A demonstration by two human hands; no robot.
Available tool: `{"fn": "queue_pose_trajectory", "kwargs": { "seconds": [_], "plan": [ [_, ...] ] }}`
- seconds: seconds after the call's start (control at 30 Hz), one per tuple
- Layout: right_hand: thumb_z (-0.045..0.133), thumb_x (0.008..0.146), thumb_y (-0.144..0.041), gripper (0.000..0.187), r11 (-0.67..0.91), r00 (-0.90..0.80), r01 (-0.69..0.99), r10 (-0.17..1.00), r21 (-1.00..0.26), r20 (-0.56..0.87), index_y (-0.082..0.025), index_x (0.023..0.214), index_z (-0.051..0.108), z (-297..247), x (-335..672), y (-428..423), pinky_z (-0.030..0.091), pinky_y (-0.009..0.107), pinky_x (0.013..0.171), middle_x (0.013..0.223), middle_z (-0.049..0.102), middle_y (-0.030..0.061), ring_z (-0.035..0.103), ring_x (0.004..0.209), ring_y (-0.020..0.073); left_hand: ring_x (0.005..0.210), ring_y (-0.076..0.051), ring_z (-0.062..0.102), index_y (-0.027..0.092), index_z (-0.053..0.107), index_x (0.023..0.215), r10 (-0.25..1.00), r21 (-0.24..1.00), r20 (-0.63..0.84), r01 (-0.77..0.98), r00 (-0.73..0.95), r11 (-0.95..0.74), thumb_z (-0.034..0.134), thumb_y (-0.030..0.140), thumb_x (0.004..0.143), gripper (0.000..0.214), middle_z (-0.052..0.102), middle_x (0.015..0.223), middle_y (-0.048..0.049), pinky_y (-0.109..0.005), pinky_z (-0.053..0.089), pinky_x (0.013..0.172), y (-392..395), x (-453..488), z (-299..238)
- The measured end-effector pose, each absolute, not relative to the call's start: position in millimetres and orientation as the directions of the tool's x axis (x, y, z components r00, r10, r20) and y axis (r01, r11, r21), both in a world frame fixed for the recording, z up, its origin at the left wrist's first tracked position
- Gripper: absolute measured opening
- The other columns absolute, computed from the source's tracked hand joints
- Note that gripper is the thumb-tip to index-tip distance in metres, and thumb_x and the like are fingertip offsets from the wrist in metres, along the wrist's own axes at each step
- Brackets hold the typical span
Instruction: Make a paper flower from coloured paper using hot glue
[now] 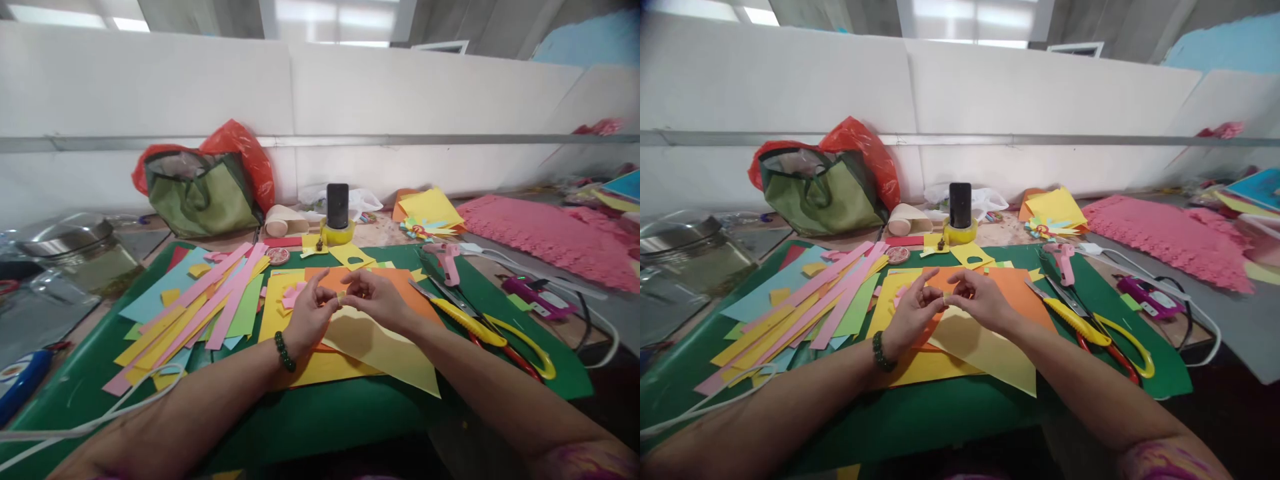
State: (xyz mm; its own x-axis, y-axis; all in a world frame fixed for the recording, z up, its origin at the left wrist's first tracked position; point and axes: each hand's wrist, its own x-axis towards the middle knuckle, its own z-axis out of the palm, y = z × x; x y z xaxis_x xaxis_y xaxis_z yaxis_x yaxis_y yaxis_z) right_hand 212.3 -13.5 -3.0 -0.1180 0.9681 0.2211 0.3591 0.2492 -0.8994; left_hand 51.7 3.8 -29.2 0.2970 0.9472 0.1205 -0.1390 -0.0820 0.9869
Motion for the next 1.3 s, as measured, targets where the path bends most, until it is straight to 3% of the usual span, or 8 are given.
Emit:
{"fn": "queue_pose_trajectory", "kwargs": {
  "seconds": [0.13, 0.3, 0.47, 0.6, 0.73, 0.83, 1.13, 1.3],
  "plan": [
    [0.069, 0.072, -0.034, 0.028, 0.214, -0.134, 0.375, 0.975, -0.902, 0.176, -0.017, 0.094, 0.066, -1.9, 215.3, -12.6, 0.048, 0.026, 0.059, 0.071, 0.067, 0.002, 0.06, 0.064, 0.0139, 0.07, -0.014, 0.06, 0.016, 0.042, 0.135, 0.919, 0.98, 0.201, -0.072, 0.34, -0.187, 0.068, 0.027, 0.075, 0.067, 0.062, 0.073, 0.0006, -0.028, 0.048, 0.068, 3.1, 50.2, -31.7],
    [0.067, 0.071, -0.035, 0.019, 0.181, -0.204, 0.339, 0.972, -0.923, 0.116, -0.017, 0.077, 0.07, -2.1, 218.8, -8.9, 0.049, 0.029, 0.065, 0.079, 0.071, 0.006, 0.062, 0.07, 0.0164, 0.074, -0.015, 0.061, 0.017, 0.042, 0.135, 0.907, 0.962, 0.256, 0.005, 0.333, -0.274, 0.065, 0.022, 0.077, 0.063, 0.065, 0.075, -0.0002, -0.029, 0.047, 0.072, 1.9, 49.6, -30.6],
    [0.065, 0.071, -0.03, 0.013, 0.193, -0.196, 0.32, 0.971, -0.927, 0.135, -0.017, 0.071, 0.069, 1.0, 217.9, -9.4, 0.042, 0.024, 0.056, 0.069, 0.068, 0.0025, 0.055, 0.06, 0.0118, 0.074, -0.015, 0.061, 0.016, 0.043, 0.134, 0.906, 0.962, 0.253, 0.008, 0.338, -0.272, 0.064, 0.021, 0.076, 0.062, 0.065, 0.076, -0.0006, -0.03, 0.047, 0.074, 0.2, 49.8, -28.6],
    [0.064, 0.072, -0.03, 0.014, 0.166, -0.173, 0.282, 0.977, -0.945, 0.121, -0.017, 0.07, 0.067, 3.0, 216.8, -9.9, 0.036, 0.021, 0.047, 0.06, 0.062, -0.0006, 0.048, 0.051, 0.0084, 0.081, -0.017, 0.063, 0.016, 0.05, 0.124, 0.924, 0.985, 0.17, -0.05, 0.342, -0.163, 0.068, 0.027, 0.073, 0.055, 0.066, 0.082, -0.0033, -0.031, 0.049, 0.076, -0.6, 49.0, -26.9],
    [0.066, 0.071, -0.035, 0.019, 0.128, -0.144, 0.225, 0.985, -0.966, 0.098, -0.016, 0.069, 0.066, 0.6, 216.3, -8.6, 0.035, 0.021, 0.044, 0.056, 0.058, -0.0021, 0.044, 0.045, 0.0065, 0.075, -0.018, 0.064, 0.014, 0.064, 0.09, 0.925, 0.997, 0.058, -0.073, 0.376, -0.033, 0.075, 0.034, 0.066, 0.033, 0.068, 0.08, -0.0055, -0.031, 0.05, 0.073, 0.8, 50.3, -24.7],
    [0.069, 0.068, -0.037, 0.022, 0.101, -0.129, 0.17, 0.989, -0.98, 0.079, -0.016, 0.07, 0.066, -2.1, 214.8, -8.1, 0.036, 0.021, 0.045, 0.059, 0.059, -0.0014, 0.046, 0.046, 0.0065, 0.066, -0.016, 0.064, 0.014, 0.065, 0.073, 0.922, 0.991, 0.007, -0.123, 0.387, 0.045, 0.079, 0.038, 0.06, 0.031, 0.067, 0.07, -0.0036, -0.03, 0.05, 0.069, 2.3, 52.4, -22.9],
    [0.071, 0.068, -0.042, 0.026, 0.11, -0.086, 0.146, 0.991, -0.983, 0.098, -0.016, 0.07, 0.065, -10.1, 209.8, -6.8, 0.04, 0.022, 0.045, 0.062, 0.059, -0.0013, 0.047, 0.047, 0.0068, 0.06, -0.013, 0.064, 0.014, 0.066, 0.068, 0.925, 0.948, -0.09, -0.253, 0.37, 0.193, 0.084, 0.04, 0.055, 0.034, 0.066, 0.062, -0.0007, -0.024, 0.045, 0.061, 2.8, 54.1, -22.0],
    [0.06, 0.076, -0.05, 0.034, 0.18, -0.095, 0.228, 0.982, -0.957, 0.162, -0.018, 0.086, 0.064, 9.0, 216.5, -16.6, 0.042, 0.023, 0.046, 0.07, 0.061, -0.0001, 0.048, 0.046, 0.0078, 0.062, -0.013, 0.067, 0.014, 0.064, 0.068, 0.904, 0.879, -0.176, -0.352, 0.39, 0.323, 0.088, 0.036, 0.049, 0.038, 0.07, 0.066, -0.0019, -0.024, 0.049, 0.066, 2.9, 52.4, -19.7]
  ]
}}
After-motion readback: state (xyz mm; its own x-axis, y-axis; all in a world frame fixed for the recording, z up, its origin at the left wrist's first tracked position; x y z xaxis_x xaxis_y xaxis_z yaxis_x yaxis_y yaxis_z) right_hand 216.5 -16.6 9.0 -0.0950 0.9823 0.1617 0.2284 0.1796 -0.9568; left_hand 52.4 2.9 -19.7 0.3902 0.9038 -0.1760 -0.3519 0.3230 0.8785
